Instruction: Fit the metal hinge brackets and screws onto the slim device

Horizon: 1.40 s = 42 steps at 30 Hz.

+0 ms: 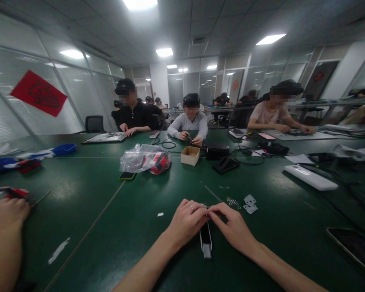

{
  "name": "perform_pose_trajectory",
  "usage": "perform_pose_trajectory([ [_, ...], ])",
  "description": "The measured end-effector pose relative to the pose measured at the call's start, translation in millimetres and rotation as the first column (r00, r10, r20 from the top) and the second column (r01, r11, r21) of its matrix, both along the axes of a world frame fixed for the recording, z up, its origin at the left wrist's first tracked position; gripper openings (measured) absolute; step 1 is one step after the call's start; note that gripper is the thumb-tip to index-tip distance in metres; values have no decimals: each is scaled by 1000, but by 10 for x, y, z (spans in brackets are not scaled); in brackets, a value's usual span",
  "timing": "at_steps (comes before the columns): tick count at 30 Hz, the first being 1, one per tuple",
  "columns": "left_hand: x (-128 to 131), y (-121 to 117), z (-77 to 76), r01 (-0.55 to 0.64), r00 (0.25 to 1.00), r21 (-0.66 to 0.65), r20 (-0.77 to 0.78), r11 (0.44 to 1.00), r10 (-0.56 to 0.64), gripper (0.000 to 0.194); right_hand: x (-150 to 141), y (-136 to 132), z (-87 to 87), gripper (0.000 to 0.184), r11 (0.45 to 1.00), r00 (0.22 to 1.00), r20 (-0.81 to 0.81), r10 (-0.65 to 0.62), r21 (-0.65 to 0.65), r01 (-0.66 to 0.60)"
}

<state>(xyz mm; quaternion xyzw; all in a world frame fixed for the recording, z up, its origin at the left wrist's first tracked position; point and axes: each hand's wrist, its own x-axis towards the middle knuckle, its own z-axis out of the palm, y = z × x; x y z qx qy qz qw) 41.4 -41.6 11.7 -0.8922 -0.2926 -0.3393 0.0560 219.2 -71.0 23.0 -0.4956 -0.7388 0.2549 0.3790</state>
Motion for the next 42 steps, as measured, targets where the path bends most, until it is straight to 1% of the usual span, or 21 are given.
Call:
perform_pose_trajectory([
  [4, 8, 15, 12, -40, 999, 9, 16, 999, 39, 15, -5, 29, -30, 22, 999, 999, -19, -33, -41, 32],
  [8, 20, 17, 22, -79, 997, 17, -14, 997, 79, 17, -17, 40, -34, 22, 997, 997, 11, -72, -12, 72],
  [11, 25, 23, 28, -100, 994, 16, -39, 995, 101, 19, -17, 46, -39, 22, 996, 996, 5, -85, -6, 85],
  [16, 38, 25, 39, -88, 994, 40, -61, 995, 91, 19, -9, 66, -74, 22, 996, 996, -5, -88, -31, 88],
  [21, 47, 21, 31, -78, 995, 27, -61, 997, 80, 17, -3, 83, -97, 24, 996, 996, -21, -83, -36, 82],
  [26, 63, 26, 20, -84, 995, 49, -49, 995, 87, 15, -10, 79, -74, 23, 994, 994, -38, -99, -58, 97],
  [30, 81, 23, 13, -101, 993, 36, -59, 994, 103, 18, -20, 74, -53, 22, 994, 993, -57, -102, -37, 100],
  [34, 30, 60, -2, -129, 991, -25, -27, 991, 129, 19, 19, 87, -38, 25, 994, 994, -26, -104, 23, 105],
  [36, -39, 107, -10, -180, 983, -89, 16, 980, 182, 16, 63, 106, -36, 26, 992, 993, 35, -117, 51, 115],
  [37, -80, 137, -13, -213, 973, -129, 57, 968, 222, 14, 87, 118, -39, 25, 991, 990, 72, -125, 62, 121],
  [39, -164, 199, -18, -235, 960, -220, 103, 947, 262, 12, 131, 146, -53, 24, 989, 981, 136, -140, 71, 131],
  [42, -251, 276, -29, -251, 948, -334, 103, 909, 300, 11, 167, 182, -82, 22, 989, 970, 194, -146, 54, 138],
])
